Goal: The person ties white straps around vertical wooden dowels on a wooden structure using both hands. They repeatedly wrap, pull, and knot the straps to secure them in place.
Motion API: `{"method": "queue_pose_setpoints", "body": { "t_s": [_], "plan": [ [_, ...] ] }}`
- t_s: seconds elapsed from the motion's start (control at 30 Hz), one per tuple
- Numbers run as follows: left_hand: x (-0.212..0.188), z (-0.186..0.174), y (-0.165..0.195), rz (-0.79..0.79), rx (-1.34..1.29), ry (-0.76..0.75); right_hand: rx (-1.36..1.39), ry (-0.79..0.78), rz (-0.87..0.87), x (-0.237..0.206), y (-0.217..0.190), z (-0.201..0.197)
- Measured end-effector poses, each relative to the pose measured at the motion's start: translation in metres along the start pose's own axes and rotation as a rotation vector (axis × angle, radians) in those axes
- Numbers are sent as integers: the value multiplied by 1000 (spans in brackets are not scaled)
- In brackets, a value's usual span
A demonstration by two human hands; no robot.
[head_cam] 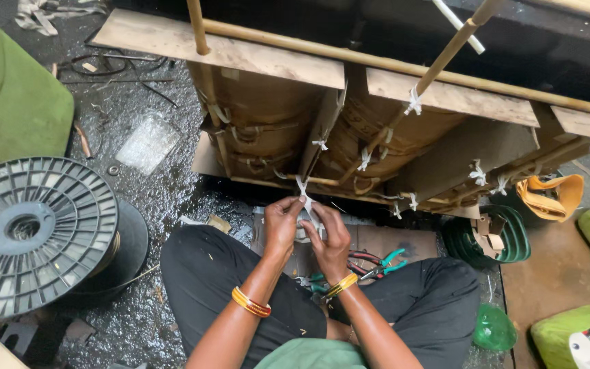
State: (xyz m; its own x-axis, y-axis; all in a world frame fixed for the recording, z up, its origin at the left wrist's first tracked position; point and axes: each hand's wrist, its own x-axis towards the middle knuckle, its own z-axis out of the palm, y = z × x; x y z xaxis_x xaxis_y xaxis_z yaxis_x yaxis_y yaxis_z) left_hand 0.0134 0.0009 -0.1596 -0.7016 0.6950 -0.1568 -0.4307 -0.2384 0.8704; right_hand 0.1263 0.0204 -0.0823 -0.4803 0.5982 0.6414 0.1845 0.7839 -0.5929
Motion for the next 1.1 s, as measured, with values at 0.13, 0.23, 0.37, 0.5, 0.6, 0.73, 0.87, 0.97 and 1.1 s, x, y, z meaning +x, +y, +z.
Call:
{"method": "queue_pose_setpoints", "body": {
  "t_s": [0.13,0.23,0.37,0.5,0.6,0.73,0.87,0.97,1.1],
  "plan": [
    [2,-1,3,67,19,-30,103,22,125,-4,16,10],
    [0,-1,17,-78,-60,-23,525,-84,571,-16,40,26],
    [-4,1,39,-107,208,-22,816,-138,790,-35,65,41],
    [-6,5,42,111,424,120,1044,-178,934,-31,76,45],
    [-8,6,32,71,133,88,1187,-150,1095,-16,79,49],
    [-12,3,16,-52,-109,53,1218,-130,1123,5,79,61],
    [-13,-3,14,-41,-15,68,1167,-34,1148,13,73,69],
    [-12,-7,17,53,65,59,1292,35,1071,9,64,63],
    [-12,-5,24,205,293,81,1407,56,979,-2,52,50]
  ]
}}
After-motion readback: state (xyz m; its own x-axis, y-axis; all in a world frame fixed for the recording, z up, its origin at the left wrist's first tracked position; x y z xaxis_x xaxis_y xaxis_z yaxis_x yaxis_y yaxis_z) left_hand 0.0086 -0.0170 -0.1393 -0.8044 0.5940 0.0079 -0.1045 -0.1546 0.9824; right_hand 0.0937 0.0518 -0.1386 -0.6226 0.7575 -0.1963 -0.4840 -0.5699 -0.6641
